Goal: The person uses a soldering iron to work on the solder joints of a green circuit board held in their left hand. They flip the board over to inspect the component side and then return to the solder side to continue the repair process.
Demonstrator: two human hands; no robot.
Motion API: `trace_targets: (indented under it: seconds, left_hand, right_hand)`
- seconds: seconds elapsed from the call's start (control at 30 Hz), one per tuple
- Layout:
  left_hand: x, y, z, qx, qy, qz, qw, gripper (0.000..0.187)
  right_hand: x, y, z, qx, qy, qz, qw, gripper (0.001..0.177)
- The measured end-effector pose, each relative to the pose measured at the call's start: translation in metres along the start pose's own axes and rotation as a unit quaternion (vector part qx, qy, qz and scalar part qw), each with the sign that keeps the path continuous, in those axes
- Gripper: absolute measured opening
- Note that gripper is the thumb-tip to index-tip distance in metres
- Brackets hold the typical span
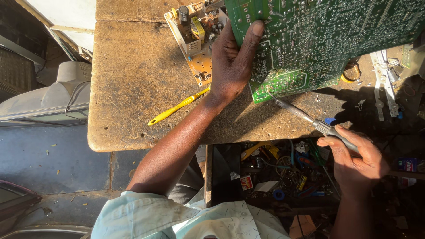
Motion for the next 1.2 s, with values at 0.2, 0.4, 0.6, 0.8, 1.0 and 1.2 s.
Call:
trace_targets:
  seconds: [0.2, 0.4, 0.6, 0.8, 1.0, 1.2]
  left_hand:
    - [0.003, 0.000, -0.002, 0.010, 0.013, -0.009, 1.000, 0.027]
    - [-0.014, -0.002, 0.005, 0.069, 0.080, 0.052, 0.993, 0.023]
    - [-0.018, 0.006, -0.002, 0.063, 0.159, -0.052, 0.984, 0.018]
    - [-0.047, 0.005, -0.002, 0.101, 0.212, -0.025, 0.972, 0.020]
    - [-0.061, 0.002, -0.001, 0.113, 0.268, -0.049, 0.956, 0.021]
    - [-0.068, 0.001, -0.003, 0.141, 0.257, -0.035, 0.955, 0.025]
  right_hand:
    - [0.013, 0.018, -0.011, 0.076, -0.121, -0.102, 0.984, 0.021]
    - [0.002, 0.035, -0.010, 0.054, 0.061, 0.037, 0.996, 0.023]
    - [0.020, 0.031, -0.005, 0.060, 0.013, 0.013, 0.998, 0.022]
    - [0.019, 0.033, -0.006, 0.052, 0.036, 0.045, 0.997, 0.026]
    - [0.010, 0.033, -0.007, 0.044, 0.044, 0.039, 0.997, 0.025]
    - [0.012, 0.030, -0.004, 0.021, 0.057, 0.036, 0.998, 0.028]
Point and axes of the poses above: each hand's wrist, its own y-axis towards the middle knuckle, its own z-axis out of the palm, x = y × z, the point moved 5 cm from there along y, towards the middle knuckle, and after that the axes turned 12 degrees about -z, right-handed, at the moved point
